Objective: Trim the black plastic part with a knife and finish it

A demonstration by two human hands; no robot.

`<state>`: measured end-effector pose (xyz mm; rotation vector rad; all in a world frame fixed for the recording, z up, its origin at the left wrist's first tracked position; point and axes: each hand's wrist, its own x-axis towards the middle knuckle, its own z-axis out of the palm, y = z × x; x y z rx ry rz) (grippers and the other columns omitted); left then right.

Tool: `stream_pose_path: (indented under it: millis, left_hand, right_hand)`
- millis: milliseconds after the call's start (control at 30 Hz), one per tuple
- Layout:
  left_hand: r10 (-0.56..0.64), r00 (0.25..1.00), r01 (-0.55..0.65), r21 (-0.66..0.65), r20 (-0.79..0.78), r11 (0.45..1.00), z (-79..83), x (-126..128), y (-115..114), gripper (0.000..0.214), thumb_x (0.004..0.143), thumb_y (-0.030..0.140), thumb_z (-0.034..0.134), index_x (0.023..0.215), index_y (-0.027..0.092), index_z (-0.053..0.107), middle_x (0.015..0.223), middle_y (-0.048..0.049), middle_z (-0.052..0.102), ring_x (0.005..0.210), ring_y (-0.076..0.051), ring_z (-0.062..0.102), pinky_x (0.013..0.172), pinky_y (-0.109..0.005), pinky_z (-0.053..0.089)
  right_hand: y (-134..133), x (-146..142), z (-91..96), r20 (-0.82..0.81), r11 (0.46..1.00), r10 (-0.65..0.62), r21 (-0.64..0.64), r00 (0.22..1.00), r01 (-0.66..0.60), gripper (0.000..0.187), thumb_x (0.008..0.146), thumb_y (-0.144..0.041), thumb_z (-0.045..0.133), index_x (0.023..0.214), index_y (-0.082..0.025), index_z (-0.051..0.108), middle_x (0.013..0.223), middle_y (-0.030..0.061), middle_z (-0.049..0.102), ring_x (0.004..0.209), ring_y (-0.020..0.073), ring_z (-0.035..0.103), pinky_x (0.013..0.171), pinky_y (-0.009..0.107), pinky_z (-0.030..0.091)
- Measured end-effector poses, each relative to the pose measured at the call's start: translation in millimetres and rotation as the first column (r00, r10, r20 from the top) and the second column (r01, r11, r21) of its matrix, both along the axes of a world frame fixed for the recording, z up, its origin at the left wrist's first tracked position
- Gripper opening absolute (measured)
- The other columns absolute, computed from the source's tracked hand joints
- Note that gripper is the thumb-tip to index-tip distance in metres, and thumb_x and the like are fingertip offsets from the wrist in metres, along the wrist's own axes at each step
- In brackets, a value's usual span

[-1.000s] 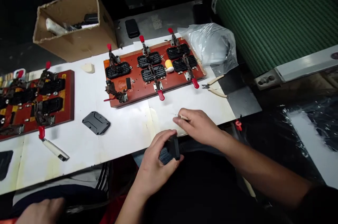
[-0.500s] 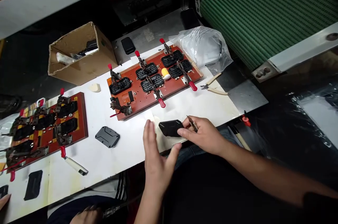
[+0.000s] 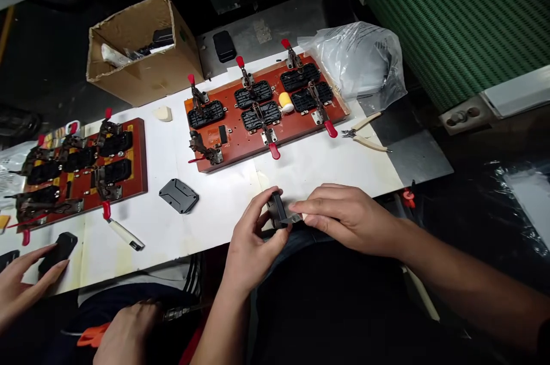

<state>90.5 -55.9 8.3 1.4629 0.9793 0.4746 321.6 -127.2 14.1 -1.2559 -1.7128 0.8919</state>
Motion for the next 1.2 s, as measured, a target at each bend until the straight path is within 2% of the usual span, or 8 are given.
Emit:
stream_pose_path:
  millis: [100, 433, 567, 767, 900, 967, 1067, 1200]
  left_hand:
    - [0.004, 1.000, -0.004, 0.001, -0.001, 1.000, 0.1, -0.4, 0.0, 0.056, 0.092, 0.017, 0.074, 0.143, 0.036, 0.060, 0.148, -0.0062, 0.062, 0.132, -0.027, 0.066, 0.113, -0.045, 0.055]
    - [-0.029, 0.999, 0.029, -0.005, -0.030, 1.000, -2.2, -3.7, -0.1, 0.059, 0.092, 0.015, 0.072, 0.145, 0.036, 0.059, 0.146, -0.0055, 0.062, 0.127, -0.026, 0.068, 0.113, -0.044, 0.055]
    - [-0.096, 0.995, 0.095, -0.020, -0.017, 0.995, -0.6, -3.8, -3.5, 0.061, 0.092, 0.014, 0.072, 0.147, 0.037, 0.058, 0.149, -0.0057, 0.061, 0.132, -0.027, 0.066, 0.114, -0.044, 0.054]
    - [-0.172, 0.985, 0.173, -0.060, 0.029, 0.983, 6.8, 1.3, -11.9, 0.063, 0.092, 0.016, 0.075, 0.147, 0.041, 0.058, 0.148, -0.0037, 0.061, 0.136, -0.027, 0.064, 0.119, -0.044, 0.050]
    - [-0.183, 0.983, 0.184, -0.037, 0.026, 0.982, 3.5, 4.2, -13.6, 0.065, 0.091, 0.016, 0.073, 0.148, 0.042, 0.056, 0.150, -0.0034, 0.061, 0.134, -0.028, 0.065, 0.118, -0.045, 0.051]
    - [-0.195, 0.981, 0.195, 0.014, -0.012, 0.981, -1.2, 4.2, -13.4, 0.063, 0.091, 0.019, 0.073, 0.149, 0.040, 0.056, 0.150, -0.0046, 0.061, 0.136, -0.028, 0.063, 0.119, -0.047, 0.049]
    - [-0.057, 0.984, 0.070, 0.067, -0.171, 0.995, -11.8, 4.0, -7.7, 0.064, 0.090, 0.039, 0.078, 0.150, 0.034, 0.054, 0.144, -0.0095, 0.065, 0.136, -0.031, 0.062, 0.118, -0.051, 0.048]
    - [0.236, 0.880, -0.207, 0.115, -0.413, 0.972, -28.3, 9.4, 11.6, 0.086, 0.087, 0.065, 0.072, 0.159, 0.030, 0.040, 0.128, -0.0138, 0.070, 0.116, -0.036, 0.071, 0.100, -0.058, 0.056]
  right_hand:
    - [2.7, -1.2, -2.1, 0.062, 0.996, 0.037, 0.084, 0.997, -0.042, 0.029, 0.110, -0.023, 0.059, 0.137, -0.021, 0.070, 0.113, 0.0065, 0.076, 0.101, 0.0185, 0.068, 0.094, 0.034, 0.054]
    - [2.3, -4.2, -8.5, 0.103, 0.994, 0.047, 0.094, 0.994, -0.057, 0.027, 0.109, -0.023, 0.059, 0.133, -0.018, 0.071, 0.111, 0.0069, 0.076, 0.101, 0.0184, 0.067, 0.092, 0.032, 0.054]
    - [8.3, 3.1, -17.1, 0.118, 0.996, -0.027, 0.091, 0.993, 0.016, 0.027, 0.110, -0.024, 0.057, 0.132, -0.021, 0.072, 0.104, 0.0065, 0.075, 0.095, 0.0199, 0.067, 0.088, 0.033, 0.054]
    - [18.5, 14.2, -17.1, 0.155, 0.962, -0.236, -0.100, 0.959, 0.253, 0.025, 0.111, -0.033, 0.054, 0.127, -0.021, 0.070, 0.111, 0.0070, 0.074, 0.100, 0.0206, 0.069, 0.090, 0.033, 0.051]
    - [16.0, 5.2, -0.3, 0.005, 0.946, -0.120, -0.303, 0.993, 0.115, 0.030, 0.104, -0.051, 0.065, 0.099, -0.021, 0.064, 0.082, -0.0026, 0.065, 0.072, 0.0141, 0.061, 0.065, 0.025, 0.045]
    - [15.3, 3.3, -0.7, -0.010, 0.937, -0.074, -0.344, 0.997, 0.066, 0.030, 0.104, -0.051, 0.065, 0.096, -0.022, 0.062, 0.079, -0.0039, 0.063, 0.070, 0.0139, 0.060, 0.064, 0.026, 0.045]
    - [13.6, 11.8, -18.7, 0.209, 0.949, -0.125, -0.261, 0.970, 0.179, 0.018, 0.107, -0.038, 0.060, 0.114, -0.021, 0.064, 0.103, 0.0042, 0.069, 0.096, 0.0224, 0.066, 0.086, 0.036, 0.052]
    - [9.2, 39.6, -40.8, 0.474, 0.935, -0.254, -0.103, 0.843, 0.340, 0.036, 0.106, -0.026, 0.057, 0.141, -0.018, 0.057, 0.131, 0.0155, 0.063, 0.124, 0.0334, 0.059, 0.106, 0.054, 0.050]
